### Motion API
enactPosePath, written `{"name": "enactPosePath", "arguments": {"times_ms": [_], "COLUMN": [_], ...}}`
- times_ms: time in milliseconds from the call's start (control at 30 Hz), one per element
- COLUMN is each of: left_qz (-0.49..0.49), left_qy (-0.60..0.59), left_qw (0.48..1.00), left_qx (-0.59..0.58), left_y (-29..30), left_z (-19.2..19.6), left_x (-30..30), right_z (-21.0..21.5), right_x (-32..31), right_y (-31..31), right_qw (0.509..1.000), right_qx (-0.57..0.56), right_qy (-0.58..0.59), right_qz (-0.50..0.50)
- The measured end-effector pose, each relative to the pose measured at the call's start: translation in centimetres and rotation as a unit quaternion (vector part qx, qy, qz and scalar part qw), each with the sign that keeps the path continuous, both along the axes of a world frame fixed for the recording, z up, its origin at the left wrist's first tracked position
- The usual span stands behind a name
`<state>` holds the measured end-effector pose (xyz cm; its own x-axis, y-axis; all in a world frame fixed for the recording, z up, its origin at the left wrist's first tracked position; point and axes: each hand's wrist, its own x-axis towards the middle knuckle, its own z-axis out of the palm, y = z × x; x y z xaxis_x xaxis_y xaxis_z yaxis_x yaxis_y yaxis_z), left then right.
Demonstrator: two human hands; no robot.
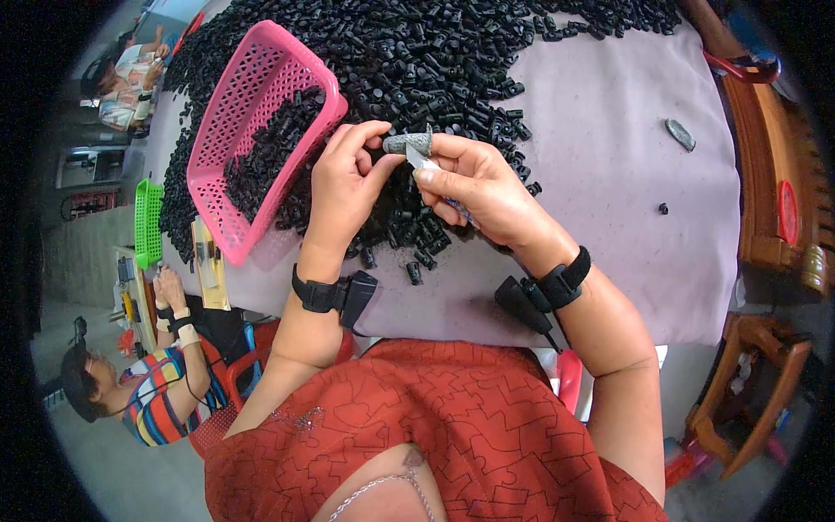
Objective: Inspecting and sorting small black plastic or rubber components at a production table.
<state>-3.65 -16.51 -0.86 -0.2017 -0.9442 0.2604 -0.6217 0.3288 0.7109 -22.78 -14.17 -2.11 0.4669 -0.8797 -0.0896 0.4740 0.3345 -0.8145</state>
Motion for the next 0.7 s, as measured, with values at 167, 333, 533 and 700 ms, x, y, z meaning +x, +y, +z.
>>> {"name": "enactPosePath", "arguments": {"times_ms": [167, 333, 533, 700], "left_qz": [-0.014, -0.011, -0.03, -0.051], "left_qy": [-0.025, 0.242, 0.35, 0.394], "left_qw": [0.999, 0.969, 0.928, 0.901], "left_qx": [-0.043, 0.045, 0.126, 0.177], "left_y": [-0.4, 0.0, 0.6, 1.1], "left_z": [-1.1, -1.6, -0.6, -0.8], "left_x": [0.6, 0.9, 1.0, 0.7], "right_z": [0.0, 0.2, 0.4, 0.4], "right_x": [0.0, 0.1, -0.1, 0.1], "right_y": [0.0, 0.1, 0.1, 0.2], "right_qw": [1.0, 1.0, 1.0, 1.0], "right_qx": [0.008, 0.003, 0.005, -0.003], "right_qy": [-0.003, 0.005, 0.009, 0.019], "right_qz": [-0.001, -0.001, 0.0, 0.001]}}
